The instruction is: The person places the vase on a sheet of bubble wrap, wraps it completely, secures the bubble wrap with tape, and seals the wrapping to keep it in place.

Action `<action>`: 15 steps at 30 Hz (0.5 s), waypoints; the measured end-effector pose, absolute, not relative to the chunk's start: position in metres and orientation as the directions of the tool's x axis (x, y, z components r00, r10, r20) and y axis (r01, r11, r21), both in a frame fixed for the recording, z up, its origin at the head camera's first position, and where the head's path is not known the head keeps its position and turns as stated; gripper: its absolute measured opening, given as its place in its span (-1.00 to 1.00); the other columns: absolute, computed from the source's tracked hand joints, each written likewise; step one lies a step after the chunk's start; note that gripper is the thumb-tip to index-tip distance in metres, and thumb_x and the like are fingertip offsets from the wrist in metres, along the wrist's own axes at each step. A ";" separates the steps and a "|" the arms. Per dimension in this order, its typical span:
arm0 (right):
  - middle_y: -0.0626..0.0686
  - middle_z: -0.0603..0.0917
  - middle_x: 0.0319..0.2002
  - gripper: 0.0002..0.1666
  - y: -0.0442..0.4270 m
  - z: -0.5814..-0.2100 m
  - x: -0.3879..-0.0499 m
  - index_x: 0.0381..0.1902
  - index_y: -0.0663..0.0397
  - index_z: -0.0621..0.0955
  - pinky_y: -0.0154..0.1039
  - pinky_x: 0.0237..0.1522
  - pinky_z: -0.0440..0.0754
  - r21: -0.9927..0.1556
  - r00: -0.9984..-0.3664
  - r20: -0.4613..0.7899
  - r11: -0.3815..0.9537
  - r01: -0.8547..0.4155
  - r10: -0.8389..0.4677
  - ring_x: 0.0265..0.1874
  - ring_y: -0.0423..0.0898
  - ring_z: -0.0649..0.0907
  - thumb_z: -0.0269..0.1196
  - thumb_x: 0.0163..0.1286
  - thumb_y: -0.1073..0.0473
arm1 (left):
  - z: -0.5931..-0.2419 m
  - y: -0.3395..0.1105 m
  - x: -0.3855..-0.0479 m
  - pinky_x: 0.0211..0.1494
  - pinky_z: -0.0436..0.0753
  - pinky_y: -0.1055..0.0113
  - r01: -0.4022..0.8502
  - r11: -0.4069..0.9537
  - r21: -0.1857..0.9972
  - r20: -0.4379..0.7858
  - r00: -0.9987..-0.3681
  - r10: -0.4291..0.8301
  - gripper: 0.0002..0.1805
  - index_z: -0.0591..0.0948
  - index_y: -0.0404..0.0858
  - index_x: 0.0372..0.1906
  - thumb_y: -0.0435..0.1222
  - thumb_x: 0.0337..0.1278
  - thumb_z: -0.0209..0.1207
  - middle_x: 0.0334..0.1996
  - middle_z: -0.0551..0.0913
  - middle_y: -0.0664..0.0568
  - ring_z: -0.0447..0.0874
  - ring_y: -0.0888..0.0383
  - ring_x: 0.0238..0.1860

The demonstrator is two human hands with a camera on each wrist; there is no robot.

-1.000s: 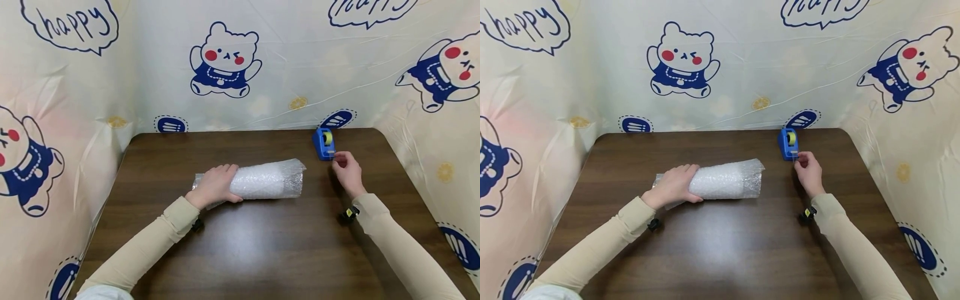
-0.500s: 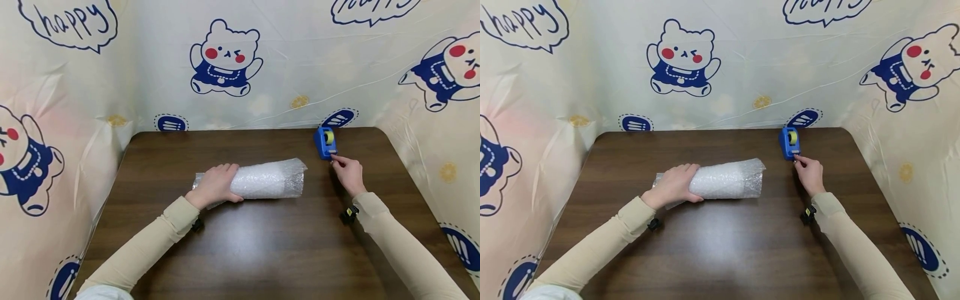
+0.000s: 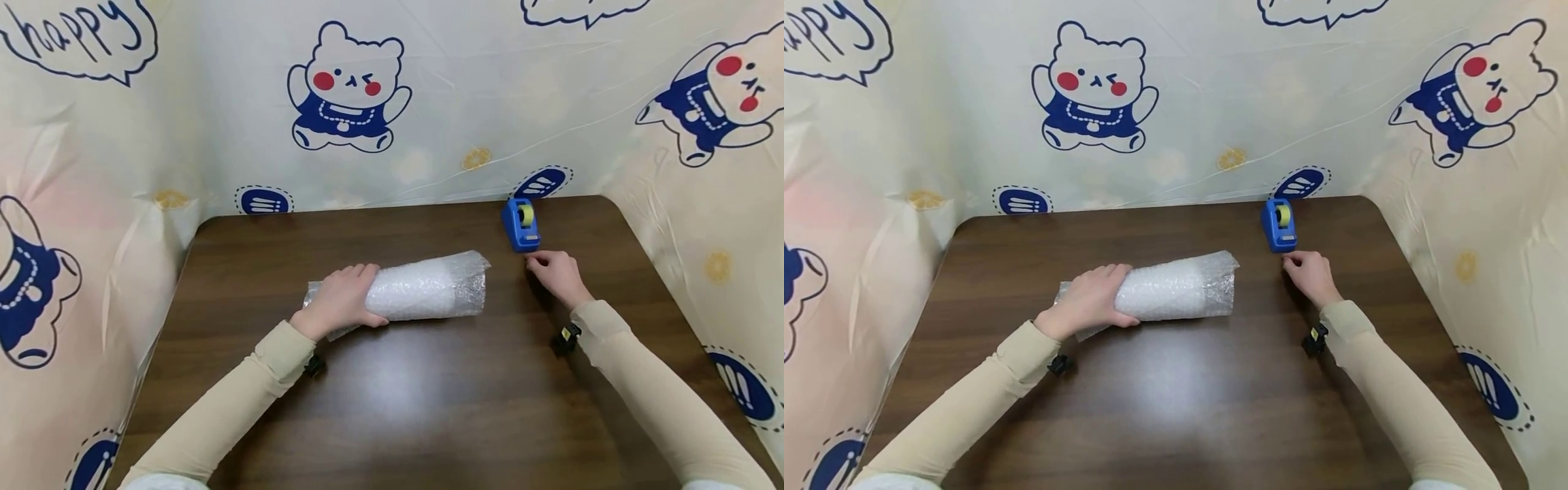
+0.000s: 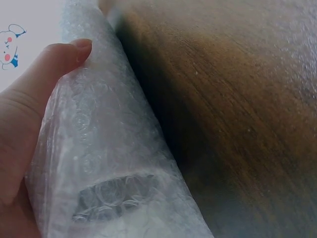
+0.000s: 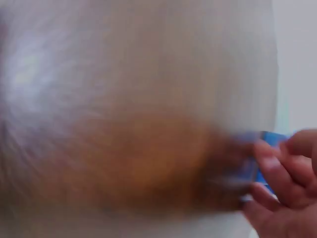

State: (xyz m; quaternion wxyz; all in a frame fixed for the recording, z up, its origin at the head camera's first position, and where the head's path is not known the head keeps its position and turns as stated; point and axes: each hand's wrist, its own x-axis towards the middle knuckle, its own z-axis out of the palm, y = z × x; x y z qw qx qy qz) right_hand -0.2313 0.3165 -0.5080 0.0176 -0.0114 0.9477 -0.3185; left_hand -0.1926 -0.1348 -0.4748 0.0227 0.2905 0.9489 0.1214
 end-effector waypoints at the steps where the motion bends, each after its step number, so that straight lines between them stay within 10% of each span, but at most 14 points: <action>1: 0.32 0.78 -0.07 -0.61 0.316 -0.504 -0.231 0.06 0.31 0.74 0.03 -0.04 0.59 -0.612 -0.998 -0.048 0.791 -0.009 -0.049 -0.16 0.14 0.65 0.17 0.58 0.11 | -0.475 -0.135 -0.192 0.01 0.69 -0.04 0.546 0.801 0.245 0.030 -0.830 0.556 0.04 0.49 -0.31 0.27 0.28 -0.24 0.53 0.04 0.68 -0.19 0.70 -0.14 -0.02; 7: 0.33 0.69 0.16 -0.26 0.310 -0.483 -0.218 0.27 0.31 0.62 0.08 0.18 0.59 -0.680 -0.973 -0.197 0.732 0.049 -0.118 0.12 0.18 0.64 0.16 0.57 -0.26 | -0.474 -0.134 -0.191 -0.01 0.69 -0.04 0.553 0.796 0.245 0.052 -0.828 0.559 0.04 0.50 -0.31 0.26 0.26 -0.28 0.55 0.02 0.68 -0.18 0.71 -0.13 -0.03; 10: 0.36 0.61 0.26 -0.25 0.306 -0.476 -0.210 0.46 0.32 0.42 0.14 0.25 0.56 -0.710 -0.956 -0.233 0.703 0.043 -0.176 0.24 0.26 0.58 0.22 0.57 -0.11 | -0.474 -0.134 -0.192 -0.02 0.70 -0.03 0.556 0.795 0.242 0.052 -0.825 0.562 0.04 0.50 -0.31 0.26 0.26 -0.28 0.55 0.01 0.69 -0.18 0.71 -0.13 -0.04; 15: 0.32 0.68 0.12 -0.48 0.295 -0.459 -0.198 0.39 0.29 0.49 -0.35 0.05 0.59 -0.746 -0.968 -0.136 0.665 -0.039 -0.210 0.15 0.22 0.64 0.22 0.53 0.30 | -0.475 -0.135 -0.191 -0.02 0.69 -0.04 0.555 0.795 0.247 0.056 -0.827 0.560 0.05 0.49 -0.32 0.26 0.26 -0.28 0.55 0.02 0.68 -0.19 0.71 -0.13 -0.03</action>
